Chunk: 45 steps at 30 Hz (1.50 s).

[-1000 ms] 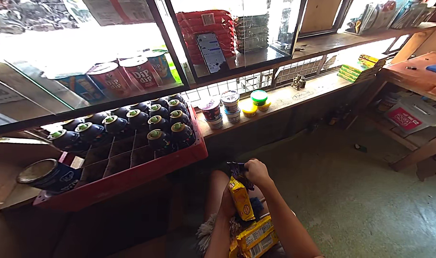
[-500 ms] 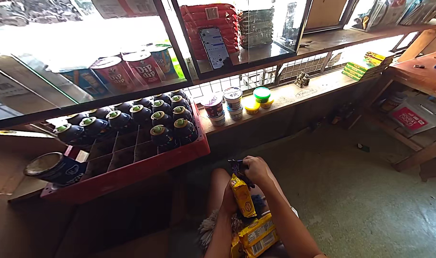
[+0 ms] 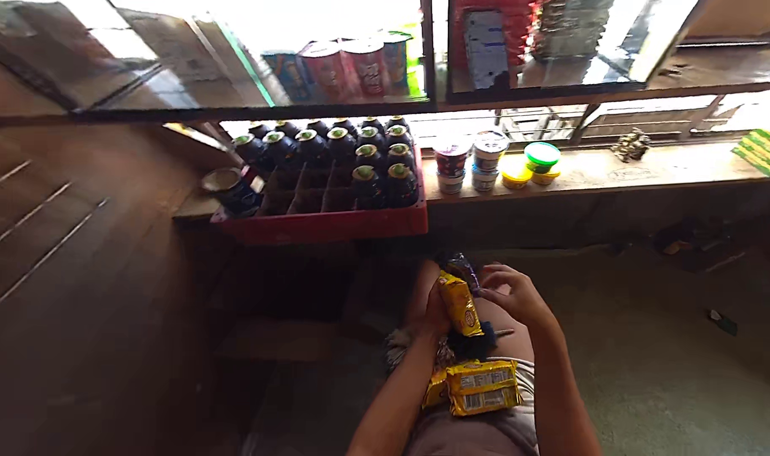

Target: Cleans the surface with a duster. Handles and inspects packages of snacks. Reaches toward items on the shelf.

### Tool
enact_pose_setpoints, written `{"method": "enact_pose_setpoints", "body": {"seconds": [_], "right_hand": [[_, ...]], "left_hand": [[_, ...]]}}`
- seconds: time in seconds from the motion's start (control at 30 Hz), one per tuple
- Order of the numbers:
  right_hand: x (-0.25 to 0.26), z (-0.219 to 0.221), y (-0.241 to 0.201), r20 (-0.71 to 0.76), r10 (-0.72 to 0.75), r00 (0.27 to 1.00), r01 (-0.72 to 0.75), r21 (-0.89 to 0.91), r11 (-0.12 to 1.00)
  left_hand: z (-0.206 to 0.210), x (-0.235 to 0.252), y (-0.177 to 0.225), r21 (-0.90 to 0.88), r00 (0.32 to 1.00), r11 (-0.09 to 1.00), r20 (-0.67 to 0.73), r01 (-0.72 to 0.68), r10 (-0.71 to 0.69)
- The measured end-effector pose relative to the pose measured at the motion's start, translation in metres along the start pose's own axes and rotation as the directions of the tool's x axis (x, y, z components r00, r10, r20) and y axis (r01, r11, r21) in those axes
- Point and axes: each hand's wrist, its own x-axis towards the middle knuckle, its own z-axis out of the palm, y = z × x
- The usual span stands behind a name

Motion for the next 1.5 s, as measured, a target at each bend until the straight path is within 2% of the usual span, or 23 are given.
{"method": "enact_pose_setpoints", "body": {"seconds": [0.13, 0.3, 0.43, 0.53, 0.63, 0.73, 0.97, 1.07, 1.27, 1.5], "right_hand": [[-0.006, 0.006, -0.003, 0.094, 0.144, 0.985, -0.136, -0.089, 0.987], [-0.002, 0.02, -0.001, 0.032, 0.168, 0.985, -0.165, -0.078, 0.983], [-0.002, 0.027, 0.004, -0.062, 0.088, 0.994, -0.082, 0.09, 0.993], [0.001, 0.031, 0.007, -0.115, 0.134, 0.984, -0.096, 0.287, 0.953], [0.002, 0.032, 0.008, -0.084, 0.211, 0.974, -0.158, 0.42, 0.894], [0.003, 0.037, 0.013, -0.103, 0.228, 0.968, -0.156, 0.461, 0.874], [0.011, 0.049, 0.016, -0.299, 0.291, 0.909, -0.094, 0.535, 0.84], [0.012, 0.049, 0.015, -0.376, 0.289, 0.88, -0.05, 0.532, 0.845], [0.012, 0.051, 0.019, -0.481, 0.237, 0.844, 0.035, 0.49, 0.871], [0.01, 0.05, 0.027, -0.617, 0.036, 0.786, 0.074, 0.152, 0.986]], "left_hand": [[0.003, -0.002, 0.0, -0.035, 1.0, 0.999, 0.026, -0.009, 0.009], [0.005, -0.003, 0.001, -0.108, 0.999, 0.993, -0.006, -0.045, 0.044], [0.004, -0.003, -0.002, -0.102, 0.997, 0.992, -0.036, -0.076, 0.073], [0.004, -0.003, -0.003, -0.081, 0.997, 0.994, -0.031, -0.071, 0.069], [0.004, -0.003, -0.003, -0.086, 0.999, 0.996, -0.036, -0.032, 0.029], [0.003, -0.003, -0.003, -0.088, 0.999, 0.995, -0.038, -0.041, 0.037], [0.005, -0.004, -0.002, -0.079, 0.998, 0.995, 0.011, -0.065, 0.066], [0.007, -0.007, 0.001, -0.071, 0.998, 0.995, -0.018, -0.066, 0.065], [0.003, -0.004, -0.003, -0.094, 0.998, 0.994, 0.017, -0.059, 0.061], [0.01, -0.008, -0.002, -0.079, 1.0, 0.997, 0.006, -0.007, 0.007]]}}
